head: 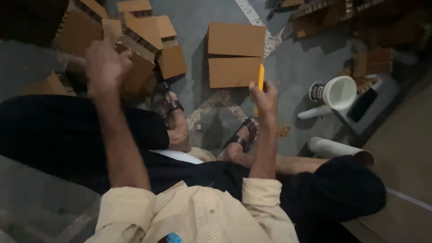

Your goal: The person sits on the floor and uses a yellow utility knife to cut rectangular pieces of corrugated cardboard. They repeatedly score and snap the cardboard, then place the cut pieces into a growing pile on the left.

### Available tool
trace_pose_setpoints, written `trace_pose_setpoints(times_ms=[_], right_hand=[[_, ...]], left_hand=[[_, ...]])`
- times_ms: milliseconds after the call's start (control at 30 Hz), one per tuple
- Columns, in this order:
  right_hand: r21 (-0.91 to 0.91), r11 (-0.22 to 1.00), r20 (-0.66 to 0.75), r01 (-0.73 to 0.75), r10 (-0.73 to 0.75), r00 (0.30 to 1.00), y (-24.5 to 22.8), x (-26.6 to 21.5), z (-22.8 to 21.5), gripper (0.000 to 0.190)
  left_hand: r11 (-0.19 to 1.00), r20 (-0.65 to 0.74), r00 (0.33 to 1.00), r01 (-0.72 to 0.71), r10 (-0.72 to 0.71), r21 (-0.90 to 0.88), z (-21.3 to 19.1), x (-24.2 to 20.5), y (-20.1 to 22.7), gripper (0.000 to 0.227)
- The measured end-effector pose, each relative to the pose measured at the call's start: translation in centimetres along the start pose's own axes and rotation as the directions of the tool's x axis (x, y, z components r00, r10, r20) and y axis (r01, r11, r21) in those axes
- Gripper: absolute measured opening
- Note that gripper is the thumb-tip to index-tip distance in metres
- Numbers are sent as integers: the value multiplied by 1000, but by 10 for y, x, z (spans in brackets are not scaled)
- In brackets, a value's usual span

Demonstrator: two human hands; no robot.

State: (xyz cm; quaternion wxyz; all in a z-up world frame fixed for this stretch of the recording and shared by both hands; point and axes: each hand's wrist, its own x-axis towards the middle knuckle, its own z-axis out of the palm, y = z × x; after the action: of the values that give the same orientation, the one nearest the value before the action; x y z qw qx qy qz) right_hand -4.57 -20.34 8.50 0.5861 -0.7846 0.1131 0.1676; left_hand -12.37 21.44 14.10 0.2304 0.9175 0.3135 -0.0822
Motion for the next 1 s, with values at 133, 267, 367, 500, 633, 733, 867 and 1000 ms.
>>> trace_pose_setpoints(times_ms=[133, 267, 367, 500, 633, 733, 867, 1000], right_hand=[[-126, 985, -386, -122, 64, 920, 79, 12, -5, 32], [-335, 941, -476, 42, -208, 855, 109, 32, -12, 33], [-451, 884, -455, 124, -347, 820, 104, 58, -14, 40], [-614, 783, -305, 93, -345, 888, 84, 79, -12, 42], [-582, 813, -290, 28, -239, 927, 75, 89, -8, 40], [-593, 805, -305, 11, -237, 922, 78, 93, -6, 41], [-556, 819, -303, 139, -356, 884, 70, 89, -11, 44], [-108, 989, -416, -99, 46, 908, 41, 62, -16, 43]], left_hand=[[913, -560, 747, -159, 360, 375, 51, 5, 7, 60], [810, -376, 896, -394, 235, -433, 144, -20, 63, 33], [844, -238, 941, -324, 241, -428, 212, -21, 95, 54], [884, -184, 964, -252, 192, -394, 269, -16, 101, 55], [857, -137, 981, -189, 140, -480, 286, -10, 101, 54], [833, -79, 991, -134, 108, -537, 278, -10, 103, 52], [833, -150, 974, -221, 168, -507, 248, -16, 114, 44], [700, -281, 945, -314, 166, -641, 213, -34, 126, 33]])
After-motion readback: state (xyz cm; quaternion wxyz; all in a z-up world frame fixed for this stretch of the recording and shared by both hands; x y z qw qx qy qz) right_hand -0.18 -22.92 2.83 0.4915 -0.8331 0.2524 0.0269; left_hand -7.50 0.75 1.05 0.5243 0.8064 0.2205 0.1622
